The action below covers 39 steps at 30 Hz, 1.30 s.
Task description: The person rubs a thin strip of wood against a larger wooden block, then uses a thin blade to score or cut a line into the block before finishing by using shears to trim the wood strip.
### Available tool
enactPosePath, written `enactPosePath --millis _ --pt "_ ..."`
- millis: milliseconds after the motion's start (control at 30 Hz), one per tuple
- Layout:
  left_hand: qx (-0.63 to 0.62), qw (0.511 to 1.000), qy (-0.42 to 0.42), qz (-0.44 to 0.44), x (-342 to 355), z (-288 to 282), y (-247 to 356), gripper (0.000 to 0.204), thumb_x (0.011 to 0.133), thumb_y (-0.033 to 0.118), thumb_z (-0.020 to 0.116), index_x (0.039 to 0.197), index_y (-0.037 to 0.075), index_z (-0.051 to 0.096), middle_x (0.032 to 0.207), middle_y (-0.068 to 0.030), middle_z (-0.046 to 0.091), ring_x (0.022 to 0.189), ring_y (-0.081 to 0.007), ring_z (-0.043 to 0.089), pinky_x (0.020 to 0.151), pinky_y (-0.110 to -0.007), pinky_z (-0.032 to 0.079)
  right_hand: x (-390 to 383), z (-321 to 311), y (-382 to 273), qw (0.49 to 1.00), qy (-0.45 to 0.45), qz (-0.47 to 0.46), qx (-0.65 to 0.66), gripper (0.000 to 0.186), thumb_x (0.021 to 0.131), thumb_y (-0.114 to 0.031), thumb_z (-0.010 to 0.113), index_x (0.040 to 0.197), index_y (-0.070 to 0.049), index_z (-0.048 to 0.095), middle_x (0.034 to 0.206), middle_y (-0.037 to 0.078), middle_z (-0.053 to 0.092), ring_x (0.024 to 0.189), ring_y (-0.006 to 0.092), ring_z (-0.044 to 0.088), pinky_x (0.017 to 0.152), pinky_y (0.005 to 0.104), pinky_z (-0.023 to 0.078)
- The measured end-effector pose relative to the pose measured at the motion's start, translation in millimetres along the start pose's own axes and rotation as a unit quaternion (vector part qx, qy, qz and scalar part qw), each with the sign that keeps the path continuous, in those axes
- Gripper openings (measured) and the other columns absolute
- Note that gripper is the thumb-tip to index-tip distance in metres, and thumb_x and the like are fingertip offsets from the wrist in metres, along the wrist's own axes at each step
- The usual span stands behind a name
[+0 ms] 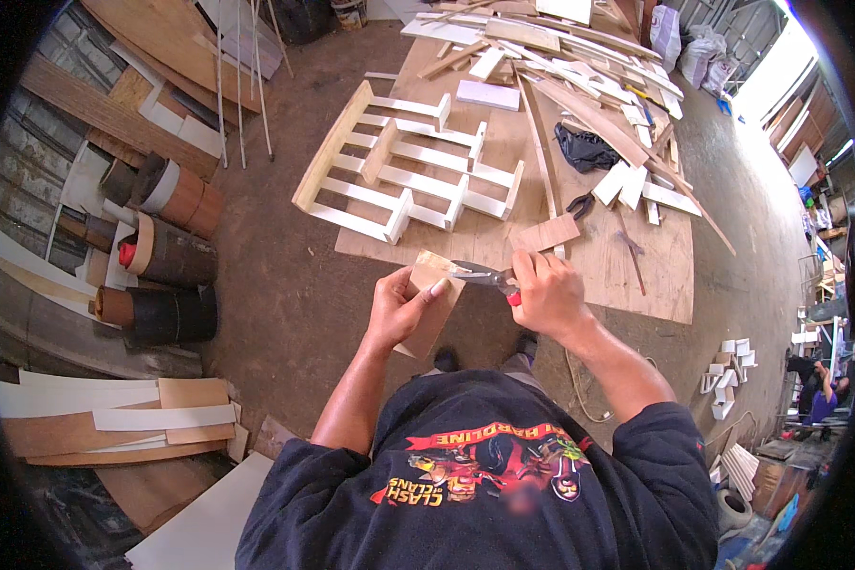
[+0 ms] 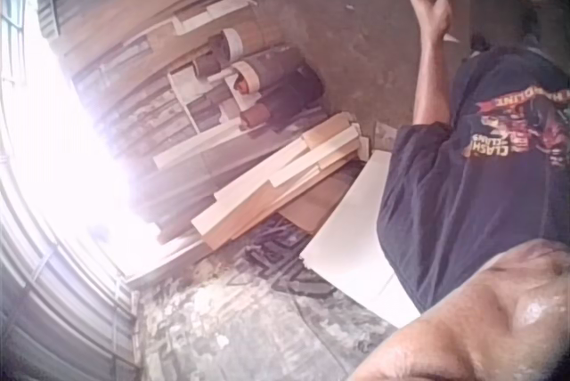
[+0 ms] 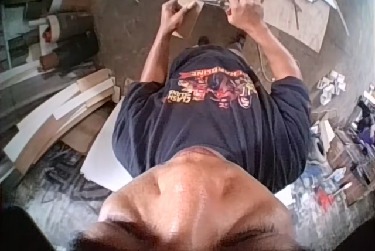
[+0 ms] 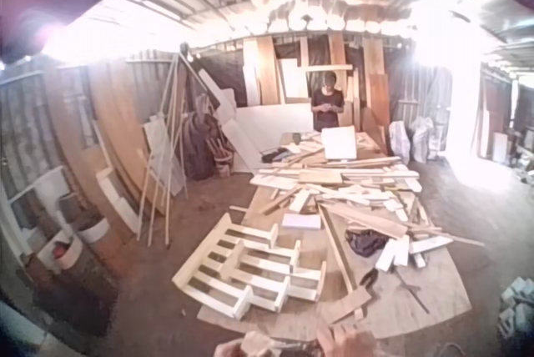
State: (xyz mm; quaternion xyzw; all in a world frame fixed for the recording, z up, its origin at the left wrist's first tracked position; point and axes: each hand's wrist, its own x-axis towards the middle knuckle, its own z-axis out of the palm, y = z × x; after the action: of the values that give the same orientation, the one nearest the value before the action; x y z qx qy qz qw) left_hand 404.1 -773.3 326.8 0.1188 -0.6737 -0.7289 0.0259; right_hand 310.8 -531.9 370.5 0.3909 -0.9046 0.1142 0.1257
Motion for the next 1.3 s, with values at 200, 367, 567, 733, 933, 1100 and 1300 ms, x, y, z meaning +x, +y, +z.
enactPosePath --millis 200,367,567,733,933,1100,1300 --pt "-0.018 0.999 0.002 0.030 4 7 -2 0.033 0.092 0.017 0.078 0.113 -0.006 0.067 0.098 -0.0085 0.074 0.087 -0.0127 0.069 0.076 -0.030 0.056 5 10 -3 0.994 0.055 0.064 0.069 0.040 0.066 -0.009 0.073 0.104 -0.006 0.060 0.092 0.010 0.067 0.093 0.0293 0.062 0.086 0.0416 0.050" --pt "0.060 0.997 0.029 0.026 7 6 -7 0.030 0.093 0.017 0.077 0.110 -0.006 0.068 0.095 -0.0078 0.074 0.082 -0.0109 0.068 0.072 -0.028 0.055 8 -2 -12 0.990 0.050 0.118 0.058 0.053 0.067 -0.008 0.073 0.118 -0.013 0.062 0.106 0.008 0.059 0.107 0.0286 0.054 0.101 0.0532 0.037" --pt "0.060 0.994 0.065 0.061 9 18 -20 0.030 0.091 0.022 0.078 0.098 -0.006 0.071 0.074 -0.0052 0.070 0.068 -0.0055 0.058 0.058 -0.028 0.048 2 7 -7 0.991 0.048 0.121 0.028 0.057 0.066 -0.009 0.073 0.121 -0.015 0.062 0.109 0.008 0.057 0.109 0.0289 0.053 0.098 0.0528 0.037" --pt "0.092 0.994 0.040 0.034 7 21 0 0.032 0.093 0.022 0.076 0.105 -0.006 0.069 0.087 -0.0086 0.074 0.078 -0.0096 0.066 0.067 -0.029 0.054 2 10 0 0.991 0.064 0.099 0.062 0.051 0.065 -0.009 0.072 0.114 -0.009 0.061 0.100 0.009 0.060 0.100 0.0287 0.057 0.090 0.0440 0.043" --pt "0.073 0.996 0.044 0.021 10 21 -3 0.035 0.092 0.026 0.077 0.103 -0.007 0.071 0.083 -0.0099 0.073 0.076 -0.0107 0.066 0.066 -0.031 0.054 3 22 12 0.994 0.058 0.070 0.065 0.031 0.065 -0.010 0.069 0.093 -0.009 0.057 0.085 0.010 0.063 0.084 0.0307 0.063 0.079 0.0421 0.047" --pt "0.094 0.995 0.039 -0.002 11 18 -17 0.038 0.092 0.029 0.076 0.105 -0.006 0.071 0.083 -0.0094 0.074 0.076 -0.0109 0.066 0.066 -0.030 0.053 0 31 18 0.993 0.018 0.075 0.091 0.031 0.064 -0.012 0.070 0.092 -0.009 0.056 0.085 0.011 0.065 0.084 0.0317 0.065 0.077 0.0435 0.050" --pt "0.054 0.998 0.036 -0.015 13 17 -34 0.041 0.091 0.031 0.077 0.106 -0.006 0.071 0.081 -0.0077 0.072 0.074 -0.0101 0.064 0.065 -0.030 0.052 0 32 18 0.978 -0.056 0.102 0.172 0.030 0.064 -0.013 0.071 0.089 -0.006 0.056 0.081 0.016 0.066 0.077 0.0379 0.067 0.070 0.0481 0.052"
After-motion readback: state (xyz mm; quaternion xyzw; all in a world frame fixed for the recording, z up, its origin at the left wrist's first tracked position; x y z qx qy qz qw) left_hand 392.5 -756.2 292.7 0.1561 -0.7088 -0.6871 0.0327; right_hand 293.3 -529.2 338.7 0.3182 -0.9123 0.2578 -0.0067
